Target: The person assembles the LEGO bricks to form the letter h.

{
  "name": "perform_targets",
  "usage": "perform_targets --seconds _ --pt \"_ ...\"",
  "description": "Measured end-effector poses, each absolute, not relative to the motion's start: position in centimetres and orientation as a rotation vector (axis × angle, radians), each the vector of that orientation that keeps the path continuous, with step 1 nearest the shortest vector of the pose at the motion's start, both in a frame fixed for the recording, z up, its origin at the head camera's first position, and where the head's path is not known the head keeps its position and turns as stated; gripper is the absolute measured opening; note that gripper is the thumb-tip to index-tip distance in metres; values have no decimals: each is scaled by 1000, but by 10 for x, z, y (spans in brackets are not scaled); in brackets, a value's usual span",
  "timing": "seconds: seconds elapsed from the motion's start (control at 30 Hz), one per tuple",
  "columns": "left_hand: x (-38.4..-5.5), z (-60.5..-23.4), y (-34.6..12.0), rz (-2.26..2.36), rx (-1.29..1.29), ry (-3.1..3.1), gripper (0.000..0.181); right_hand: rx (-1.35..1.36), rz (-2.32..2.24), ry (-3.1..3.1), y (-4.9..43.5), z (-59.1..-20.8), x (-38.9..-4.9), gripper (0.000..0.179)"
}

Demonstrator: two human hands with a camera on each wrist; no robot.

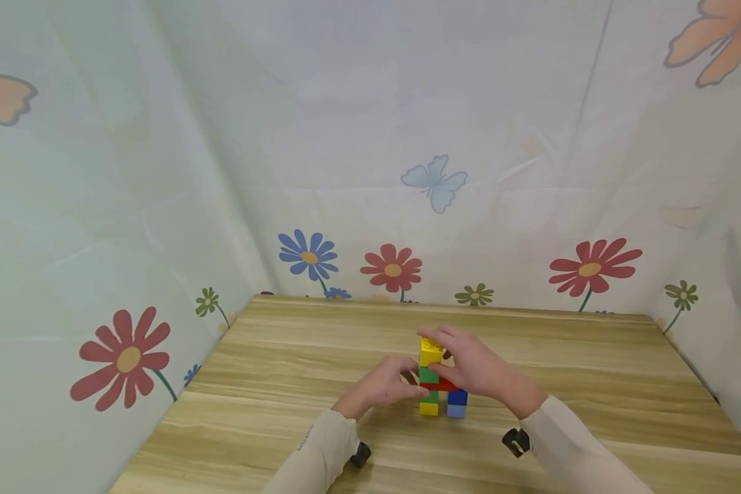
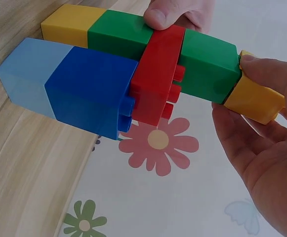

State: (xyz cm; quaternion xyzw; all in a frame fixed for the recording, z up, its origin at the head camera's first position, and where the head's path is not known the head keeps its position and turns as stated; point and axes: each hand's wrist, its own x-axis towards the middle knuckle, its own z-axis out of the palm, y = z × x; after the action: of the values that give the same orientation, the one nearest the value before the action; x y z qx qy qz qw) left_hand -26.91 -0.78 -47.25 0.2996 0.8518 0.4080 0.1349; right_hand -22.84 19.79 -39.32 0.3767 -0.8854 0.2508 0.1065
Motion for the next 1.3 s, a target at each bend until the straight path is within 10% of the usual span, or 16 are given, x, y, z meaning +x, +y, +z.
perform_targets --seconds 1.3 --pt "-266 -468 -7 1188 844 2454 19 1115 690 -2665 198 -387 -229 63"
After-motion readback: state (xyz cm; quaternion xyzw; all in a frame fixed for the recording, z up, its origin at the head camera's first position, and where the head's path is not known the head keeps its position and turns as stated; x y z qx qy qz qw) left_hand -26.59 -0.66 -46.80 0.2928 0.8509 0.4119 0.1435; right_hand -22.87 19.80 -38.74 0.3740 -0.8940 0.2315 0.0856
